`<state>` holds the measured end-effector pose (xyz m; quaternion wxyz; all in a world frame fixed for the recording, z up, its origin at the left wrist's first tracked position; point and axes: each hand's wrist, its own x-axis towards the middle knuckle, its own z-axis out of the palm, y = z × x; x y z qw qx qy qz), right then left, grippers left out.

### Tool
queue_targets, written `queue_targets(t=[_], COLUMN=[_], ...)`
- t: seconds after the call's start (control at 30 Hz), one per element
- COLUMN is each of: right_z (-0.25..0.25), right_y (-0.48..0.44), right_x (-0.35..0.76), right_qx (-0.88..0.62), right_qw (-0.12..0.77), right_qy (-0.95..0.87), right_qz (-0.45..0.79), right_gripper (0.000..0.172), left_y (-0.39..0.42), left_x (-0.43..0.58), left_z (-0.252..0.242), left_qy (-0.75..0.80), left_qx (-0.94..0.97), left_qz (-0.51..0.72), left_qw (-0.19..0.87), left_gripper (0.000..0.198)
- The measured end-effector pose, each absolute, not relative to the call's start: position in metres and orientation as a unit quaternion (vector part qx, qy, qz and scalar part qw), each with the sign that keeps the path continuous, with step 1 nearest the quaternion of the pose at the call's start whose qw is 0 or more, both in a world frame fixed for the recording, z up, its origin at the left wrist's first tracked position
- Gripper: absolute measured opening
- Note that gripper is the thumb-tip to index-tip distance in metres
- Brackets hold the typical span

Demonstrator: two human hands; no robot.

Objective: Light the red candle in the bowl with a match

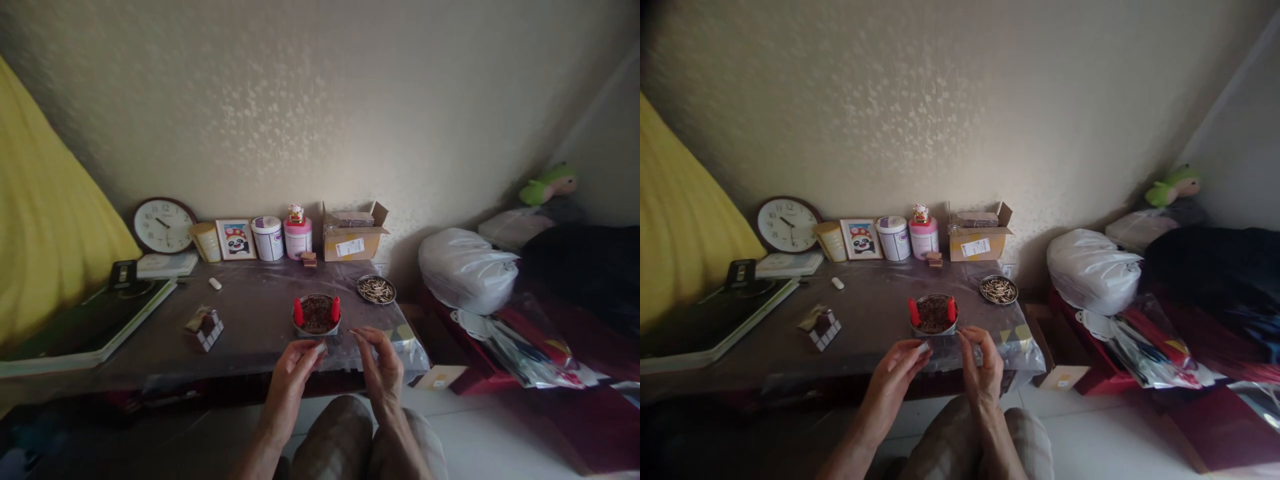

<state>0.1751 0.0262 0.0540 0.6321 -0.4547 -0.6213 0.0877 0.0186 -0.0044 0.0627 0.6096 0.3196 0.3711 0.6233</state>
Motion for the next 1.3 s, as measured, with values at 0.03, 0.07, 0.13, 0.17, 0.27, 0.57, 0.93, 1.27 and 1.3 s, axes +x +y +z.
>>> queue_targets(t=[0.03, 0.07, 0.13, 0.17, 0.27, 0.57, 0.93, 1.27, 1.3], right_z=[0.055, 0.055, 0.055, 0.055, 0.063, 0.054, 0.045, 0.051, 0.051], right_y=[0.022, 0.019, 0.015, 0.014, 0.01, 0.018, 0.05, 0.054, 0.054], right_x=[0.171, 0.167, 0.162, 0.16, 0.161, 0.169, 0.197, 0.19, 0.19], right_qx=[-0.443, -0.429, -0.402, -0.39, -0.371, -0.384, -0.51, -0.532, -0.534], right_qw=[0.626, 0.62, 0.607, 0.603, 0.595, 0.569, 0.644, 0.648, 0.648], right_qy=[-0.635, -0.651, -0.68, -0.692, -0.712, -0.727, -0.564, -0.53, -0.529], right_qz=[0.09, 0.091, 0.086, 0.078, 0.04, 0.033, 0.087, 0.126, 0.128], right_gripper=[0.004, 0.004, 0.009, 0.011, 0.017, 0.015, 0.016, 0.022, 0.022], left_y=[-0.004, -0.005, -0.005, -0.005, -0.003, -0.004, -0.009, -0.01, -0.011], left_x=[0.019, 0.02, 0.021, 0.021, 0.021, 0.024, 0.013, 0.005, 0.005], left_z=[0.063, 0.064, 0.063, 0.062, 0.058, 0.066, 0.062, 0.067, 0.068], left_qy=[0.368, 0.366, 0.361, 0.358, 0.35, 0.346, 0.386, 0.401, 0.402], left_qx=[0.323, 0.325, 0.327, 0.327, 0.321, 0.319, 0.298, 0.255, 0.254], left_qz=[0.623, 0.623, 0.621, 0.621, 0.622, 0.627, 0.616, 0.641, 0.641], left_qw=[0.61, 0.611, 0.614, 0.616, 0.623, 0.621, 0.619, 0.603, 0.603], left_gripper=[0.018, 0.017, 0.016, 0.015, 0.015, 0.017, 0.019, 0.029, 0.03])
